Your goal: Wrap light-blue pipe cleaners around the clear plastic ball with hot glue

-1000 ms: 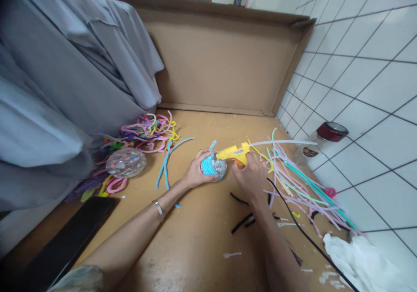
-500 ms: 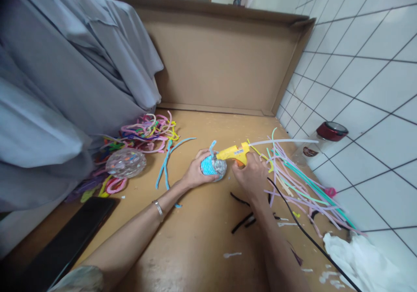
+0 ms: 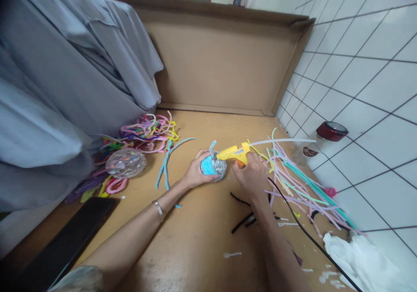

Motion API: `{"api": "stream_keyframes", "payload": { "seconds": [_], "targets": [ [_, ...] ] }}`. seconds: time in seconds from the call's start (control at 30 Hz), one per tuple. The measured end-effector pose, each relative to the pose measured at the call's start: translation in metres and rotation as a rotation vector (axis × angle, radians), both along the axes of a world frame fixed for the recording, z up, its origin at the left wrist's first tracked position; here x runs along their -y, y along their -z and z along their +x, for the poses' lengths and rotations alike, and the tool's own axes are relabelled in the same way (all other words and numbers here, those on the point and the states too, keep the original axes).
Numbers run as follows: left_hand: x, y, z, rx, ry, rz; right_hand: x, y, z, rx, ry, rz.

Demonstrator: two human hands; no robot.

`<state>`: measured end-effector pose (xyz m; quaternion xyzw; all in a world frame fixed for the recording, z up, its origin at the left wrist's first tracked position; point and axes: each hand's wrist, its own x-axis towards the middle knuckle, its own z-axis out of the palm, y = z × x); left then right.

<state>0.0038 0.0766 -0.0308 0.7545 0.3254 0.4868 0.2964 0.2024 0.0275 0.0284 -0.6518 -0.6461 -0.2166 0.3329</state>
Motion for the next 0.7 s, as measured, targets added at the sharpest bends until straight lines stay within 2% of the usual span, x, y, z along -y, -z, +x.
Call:
{"api": "stream_keyframes", "payload": {
  "seconds": [0.53, 0.7],
  "targets": [
    [-0.0007, 0.0015, 0.0002, 0.005, -0.004, 0.016, -0.0004, -0.0004, -0.0001, -0.065, 0.005, -0.051],
    [-0.0005, 0.0016, 0.0001, -0.023, -0.015, 0.017, -0.0054, 0.0039, 0.003, -0.156, 0.032, -0.135]
  ]
}}
